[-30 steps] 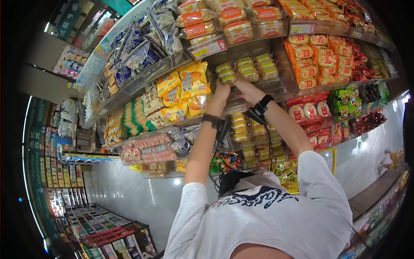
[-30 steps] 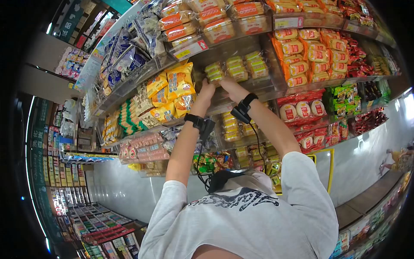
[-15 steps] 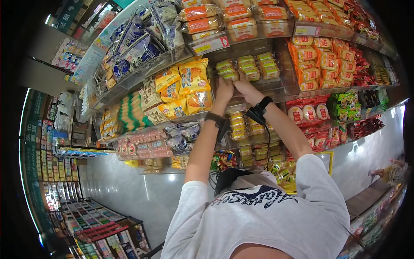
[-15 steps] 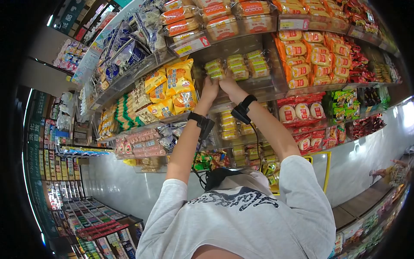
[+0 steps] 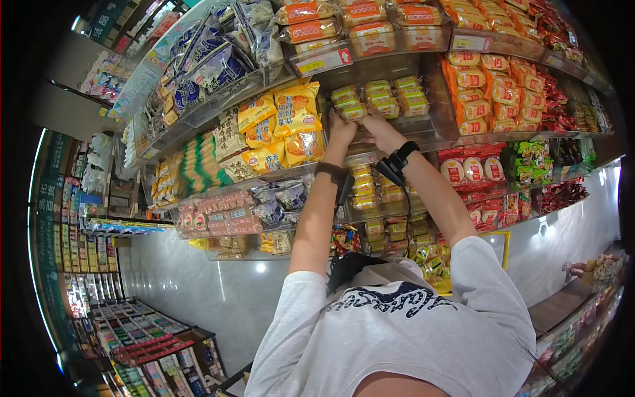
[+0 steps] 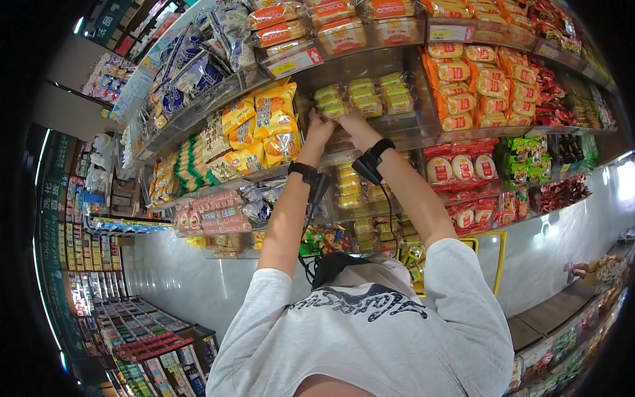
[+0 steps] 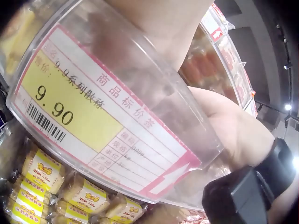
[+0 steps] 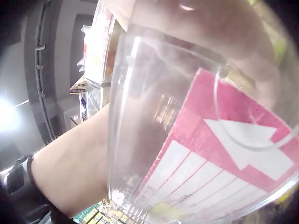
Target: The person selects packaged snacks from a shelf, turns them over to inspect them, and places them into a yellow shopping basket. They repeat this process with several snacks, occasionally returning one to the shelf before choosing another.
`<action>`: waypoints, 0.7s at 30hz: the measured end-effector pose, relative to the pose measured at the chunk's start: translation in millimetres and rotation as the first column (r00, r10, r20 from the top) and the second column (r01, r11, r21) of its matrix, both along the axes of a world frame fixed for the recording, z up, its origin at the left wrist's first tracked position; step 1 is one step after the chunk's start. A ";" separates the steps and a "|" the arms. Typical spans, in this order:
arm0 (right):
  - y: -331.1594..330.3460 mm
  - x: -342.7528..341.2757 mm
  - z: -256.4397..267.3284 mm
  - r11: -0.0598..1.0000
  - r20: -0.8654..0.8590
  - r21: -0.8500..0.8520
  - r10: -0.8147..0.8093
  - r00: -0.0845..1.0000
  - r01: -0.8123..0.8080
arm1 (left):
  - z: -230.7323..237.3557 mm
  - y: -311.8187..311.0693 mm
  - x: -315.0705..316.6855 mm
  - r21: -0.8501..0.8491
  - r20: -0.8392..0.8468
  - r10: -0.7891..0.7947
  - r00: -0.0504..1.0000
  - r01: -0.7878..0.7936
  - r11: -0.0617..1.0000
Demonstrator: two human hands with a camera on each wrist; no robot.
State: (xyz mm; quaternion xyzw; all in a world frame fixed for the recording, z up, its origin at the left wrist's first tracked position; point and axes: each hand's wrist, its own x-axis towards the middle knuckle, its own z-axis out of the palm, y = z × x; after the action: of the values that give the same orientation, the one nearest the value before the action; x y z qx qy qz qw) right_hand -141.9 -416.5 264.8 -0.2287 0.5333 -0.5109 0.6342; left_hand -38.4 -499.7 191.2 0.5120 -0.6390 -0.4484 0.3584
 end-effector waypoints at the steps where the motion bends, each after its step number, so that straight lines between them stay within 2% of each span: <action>1: -1.6 -0.1 -3.0 1.000 0.005 0.006 -0.026 1.000 0.026 | 6.1 4.5 -0.8 0.005 -0.025 0.009 1.000 -0.009 1.000; 4: -6.6 -1.2 -11.4 0.998 0.014 -0.003 -0.070 0.997 0.070 | 30.7 17.9 2.8 -0.007 -0.044 -0.100 0.994 0.100 0.995; 6: -7.0 -4.4 -16.0 0.998 0.015 -0.042 -0.052 0.999 0.052 | 4.9 4.3 3.3 -0.053 -0.007 -0.047 0.999 0.046 0.998; 10: -10.6 -6.2 -26.3 0.988 0.022 -0.037 -0.150 0.988 0.150 | -2.2 2.5 4.0 -0.122 0.116 0.008 0.993 0.006 0.993; 16: -12.8 -8.3 -26.6 0.981 -0.028 -0.051 -0.187 0.982 0.185 | 19.0 18.3 2.1 -0.057 0.176 0.028 0.984 -0.018 0.998; 19: -9.8 -5.3 -22.6 0.968 -0.038 -0.055 -0.245 0.969 0.243 | 34.6 31.9 2.5 -0.254 0.192 0.022 0.981 0.028 0.967; 21: -9.4 -1.5 -18.0 0.950 -0.064 -0.051 -0.310 0.949 0.307 | 46.0 34.4 3.2 -0.201 0.229 -0.053 0.972 0.101 0.974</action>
State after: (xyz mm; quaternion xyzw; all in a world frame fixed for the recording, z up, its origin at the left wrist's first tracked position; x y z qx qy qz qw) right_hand -143.5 -425.9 246.8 -0.1733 0.5744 -0.6057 0.5226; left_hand -35.2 -465.3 237.2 0.4925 -0.7385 -0.3316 0.3195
